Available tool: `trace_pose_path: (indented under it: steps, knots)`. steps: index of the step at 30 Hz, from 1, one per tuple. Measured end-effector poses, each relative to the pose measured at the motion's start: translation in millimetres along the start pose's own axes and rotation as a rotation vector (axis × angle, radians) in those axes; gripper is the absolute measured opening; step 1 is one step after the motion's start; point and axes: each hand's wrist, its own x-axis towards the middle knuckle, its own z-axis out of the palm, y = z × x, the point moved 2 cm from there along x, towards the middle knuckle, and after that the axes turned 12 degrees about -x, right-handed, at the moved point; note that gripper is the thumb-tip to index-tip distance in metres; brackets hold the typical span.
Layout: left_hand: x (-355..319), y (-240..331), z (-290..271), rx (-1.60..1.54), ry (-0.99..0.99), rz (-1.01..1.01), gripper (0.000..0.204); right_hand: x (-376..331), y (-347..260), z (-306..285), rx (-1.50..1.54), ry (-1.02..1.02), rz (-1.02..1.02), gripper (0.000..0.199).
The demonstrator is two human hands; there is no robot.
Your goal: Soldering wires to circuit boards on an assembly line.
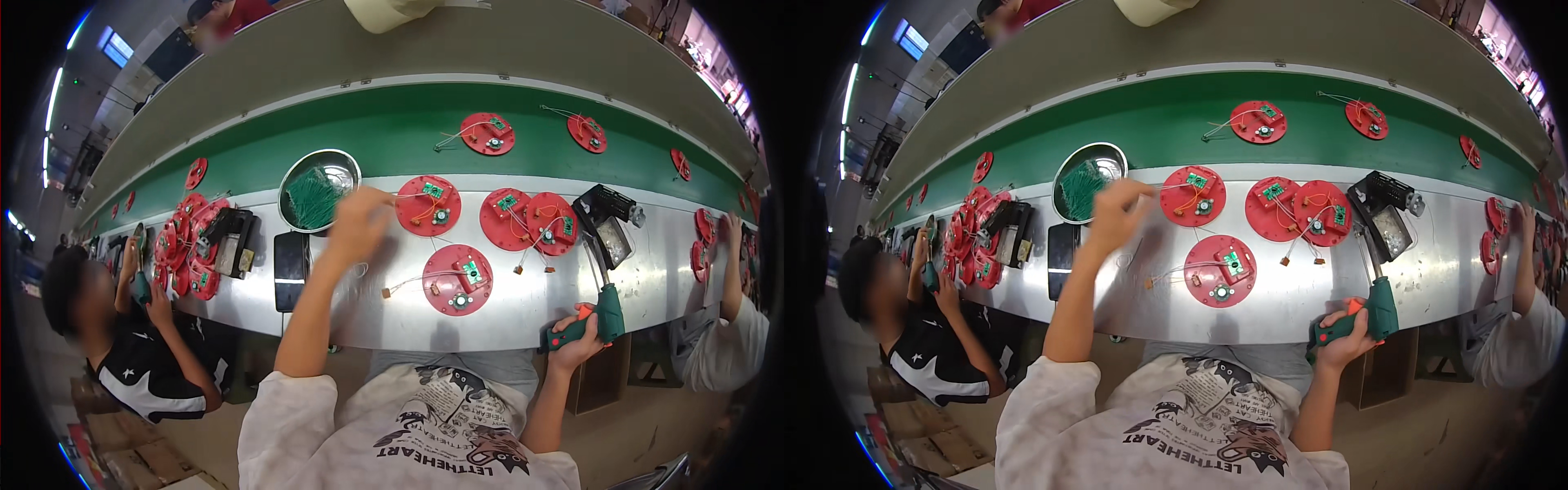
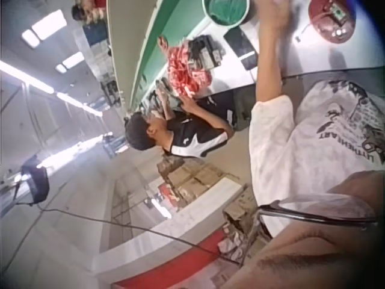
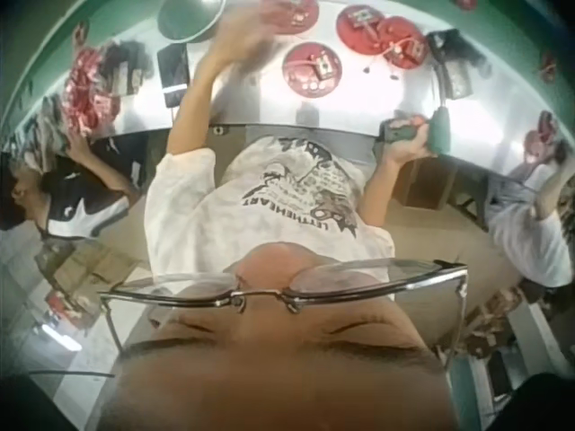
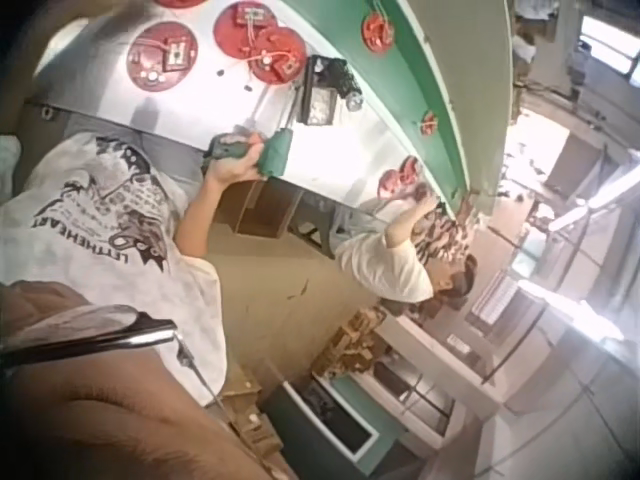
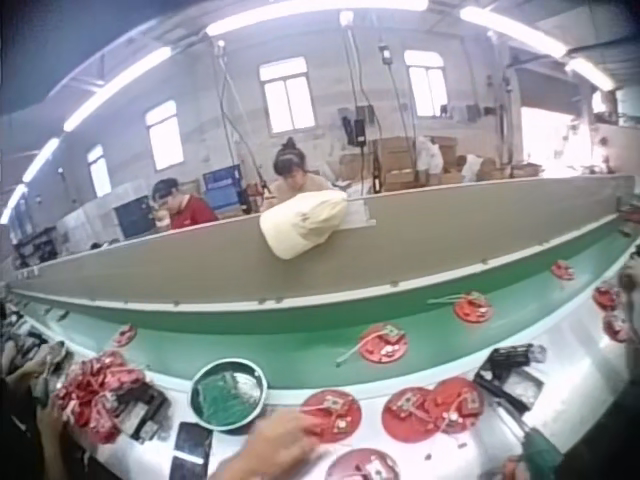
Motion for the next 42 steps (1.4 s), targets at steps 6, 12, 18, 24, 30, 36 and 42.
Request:
trace_pose_path:
  steps: [6,12,18,24,30,36,42]
  knots:
    - [0,-61,-66,0.655,0.079,-0.121,0.014,-4,9,-3,-0.013,-0.034,0.002,0.026]
    - [4,-71,-66,0.45,0.187,-0.09,0.015,-3,7,-3,-0.038,-0.005,-0.001,0.028]
    - [2,-66,-79,0.053,0.398,-0.065,0.015,-3,6,-5,-0.036,-0.03,0.0,0.029]
    - [-4,-1,-58,-0.028,0.379,-0.054,0.018,-3,25,-25,0.027,-0.141,0.033,0.032]
    - [-69,82,57,-0.096,0.074,0.066,0.012,-29,-1,-20,-0.147,-0.565,0.002,0.062]
    - [-91,71,111,-0.042,0.115,0.146,0.012,-36,-17,-6,-0.329,-0.753,0.003,0.027]
    - [-93,62,126,0.128,0.173,0.192,0.011,-38,-9,-7,-0.41,-0.744,0.048,0.022]
